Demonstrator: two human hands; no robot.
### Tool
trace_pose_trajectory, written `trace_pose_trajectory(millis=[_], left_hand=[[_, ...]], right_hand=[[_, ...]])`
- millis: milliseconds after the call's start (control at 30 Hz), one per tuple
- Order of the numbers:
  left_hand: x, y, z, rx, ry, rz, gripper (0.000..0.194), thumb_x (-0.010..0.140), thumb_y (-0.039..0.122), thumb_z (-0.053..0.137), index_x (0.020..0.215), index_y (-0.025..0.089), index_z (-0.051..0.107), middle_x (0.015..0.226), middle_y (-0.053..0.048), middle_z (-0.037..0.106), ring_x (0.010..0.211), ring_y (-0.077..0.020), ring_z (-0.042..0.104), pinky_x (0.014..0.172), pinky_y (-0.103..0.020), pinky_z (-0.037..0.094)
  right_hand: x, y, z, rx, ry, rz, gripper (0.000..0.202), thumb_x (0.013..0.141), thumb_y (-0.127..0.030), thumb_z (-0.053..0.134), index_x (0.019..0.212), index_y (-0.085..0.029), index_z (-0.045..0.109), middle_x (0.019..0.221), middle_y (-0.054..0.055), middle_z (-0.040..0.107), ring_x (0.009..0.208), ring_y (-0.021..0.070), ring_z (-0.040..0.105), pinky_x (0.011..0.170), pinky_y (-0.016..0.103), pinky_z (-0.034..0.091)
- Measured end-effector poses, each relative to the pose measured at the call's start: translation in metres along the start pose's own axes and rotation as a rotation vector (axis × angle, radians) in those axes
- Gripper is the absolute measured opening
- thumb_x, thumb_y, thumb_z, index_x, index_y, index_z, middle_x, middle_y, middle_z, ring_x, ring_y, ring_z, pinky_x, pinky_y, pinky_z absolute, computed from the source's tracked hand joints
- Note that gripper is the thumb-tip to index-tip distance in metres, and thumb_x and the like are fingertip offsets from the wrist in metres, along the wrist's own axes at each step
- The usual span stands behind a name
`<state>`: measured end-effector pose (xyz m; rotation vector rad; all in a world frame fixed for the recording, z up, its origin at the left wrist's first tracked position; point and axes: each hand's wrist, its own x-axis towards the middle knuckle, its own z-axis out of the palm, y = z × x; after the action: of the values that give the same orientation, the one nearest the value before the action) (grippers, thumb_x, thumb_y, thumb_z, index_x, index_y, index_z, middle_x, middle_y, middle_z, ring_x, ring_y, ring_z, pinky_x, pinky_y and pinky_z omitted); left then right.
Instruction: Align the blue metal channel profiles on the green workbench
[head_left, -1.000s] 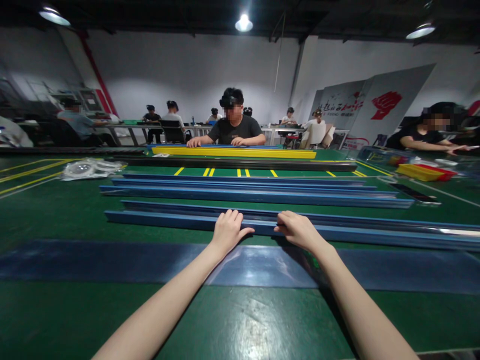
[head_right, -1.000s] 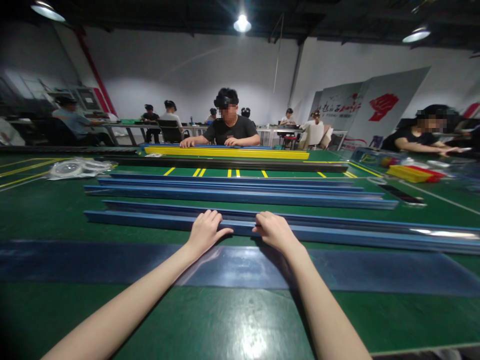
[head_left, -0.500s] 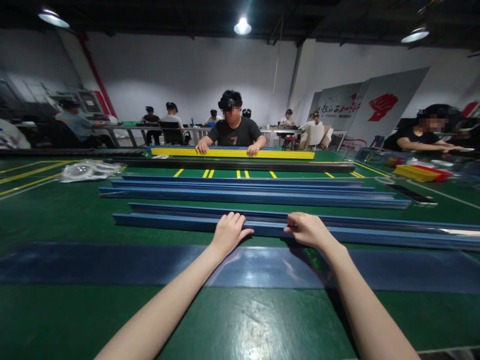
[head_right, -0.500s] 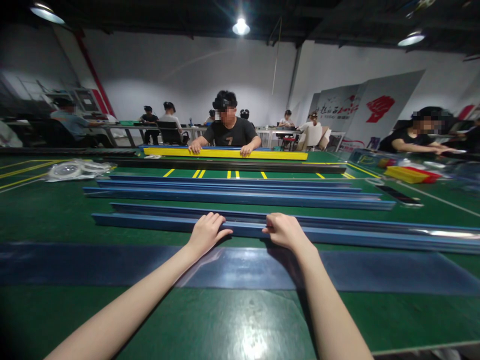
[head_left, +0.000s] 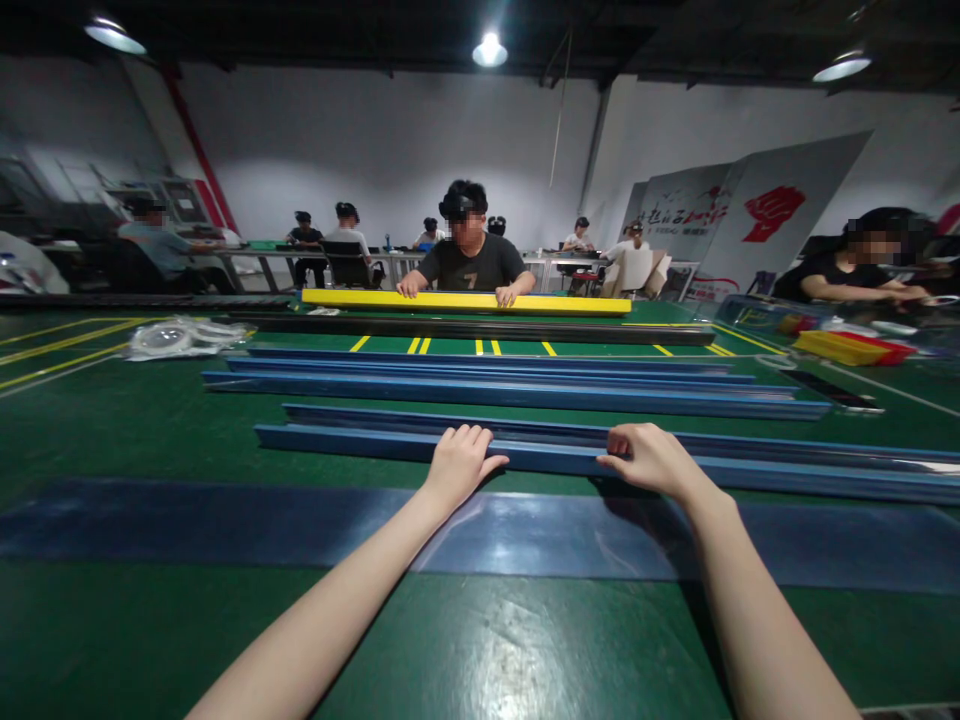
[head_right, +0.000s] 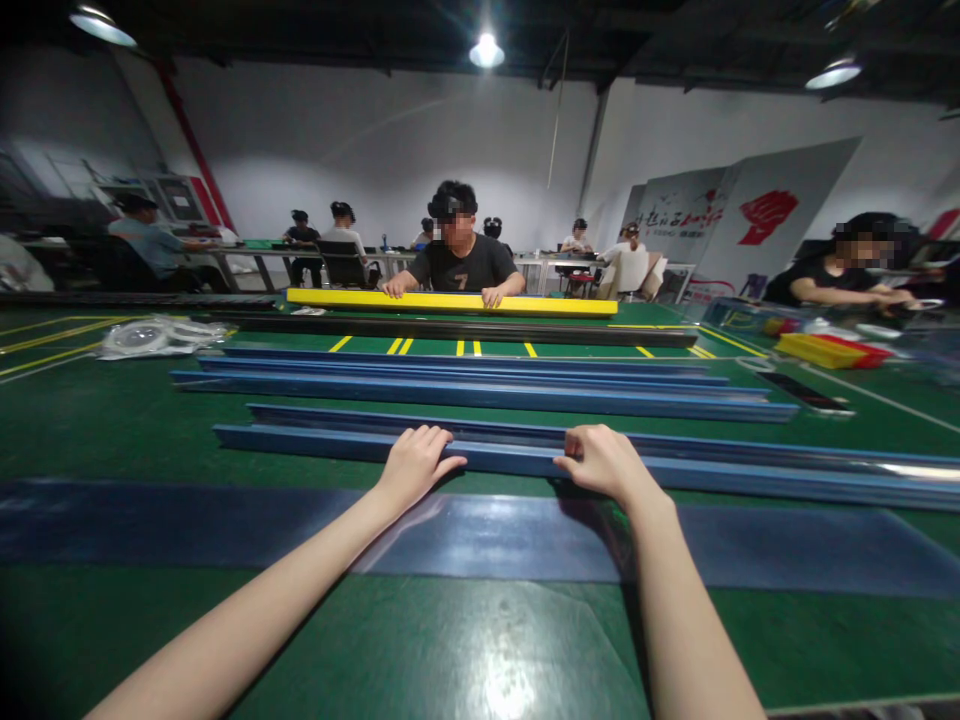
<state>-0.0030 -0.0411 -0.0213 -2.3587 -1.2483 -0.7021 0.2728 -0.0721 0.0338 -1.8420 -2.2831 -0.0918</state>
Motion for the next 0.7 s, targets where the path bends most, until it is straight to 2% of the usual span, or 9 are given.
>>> trace_pose_trajectory(millis=[267, 500, 700], left_hand=[[0.001, 0.001, -0.001, 0.020, -0.010, 0.007, 0.033, 0.081, 0.049, 0.047, 0.078, 0.017, 0.054, 0.075, -0.004, 0.060, 0.073, -0.0183, 0.052, 0.063, -0.029, 0.030], [0.001, 0.001, 0.000, 0.033, -0.003, 0.013, 0.033, 0.081, 0.049, 0.046, 0.079, 0.017, 0.055, 0.075, -0.004, 0.060, 0.074, -0.0184, 0.052, 0.065, -0.030, 0.031], [0.001, 0.001, 0.000, 0.035, -0.008, 0.014, 0.033, 0.081, 0.049, 0.047, 0.079, 0.016, 0.055, 0.076, -0.004, 0.061, 0.075, -0.0185, 0.052, 0.065, -0.030, 0.030]], right_hand=[[0.003, -0.014, 0.005, -0.095, 0.021, -0.053, 0.036, 0.081, -0.048, 0.040, 0.063, -0.020, 0.053, 0.068, 0.003, 0.062, 0.065, 0.0158, 0.056, 0.054, 0.024, 0.030], [0.009, -0.046, 0.020, -0.075, 0.083, -0.226, 0.033, 0.084, -0.049, 0.040, 0.084, -0.019, 0.053, 0.087, 0.005, 0.059, 0.079, 0.0170, 0.055, 0.065, 0.025, 0.036], [0.011, -0.053, 0.027, -0.125, 0.175, -0.307, 0.025, 0.085, -0.042, 0.043, 0.082, -0.019, 0.053, 0.083, 0.005, 0.056, 0.079, 0.0165, 0.052, 0.065, 0.025, 0.036]])
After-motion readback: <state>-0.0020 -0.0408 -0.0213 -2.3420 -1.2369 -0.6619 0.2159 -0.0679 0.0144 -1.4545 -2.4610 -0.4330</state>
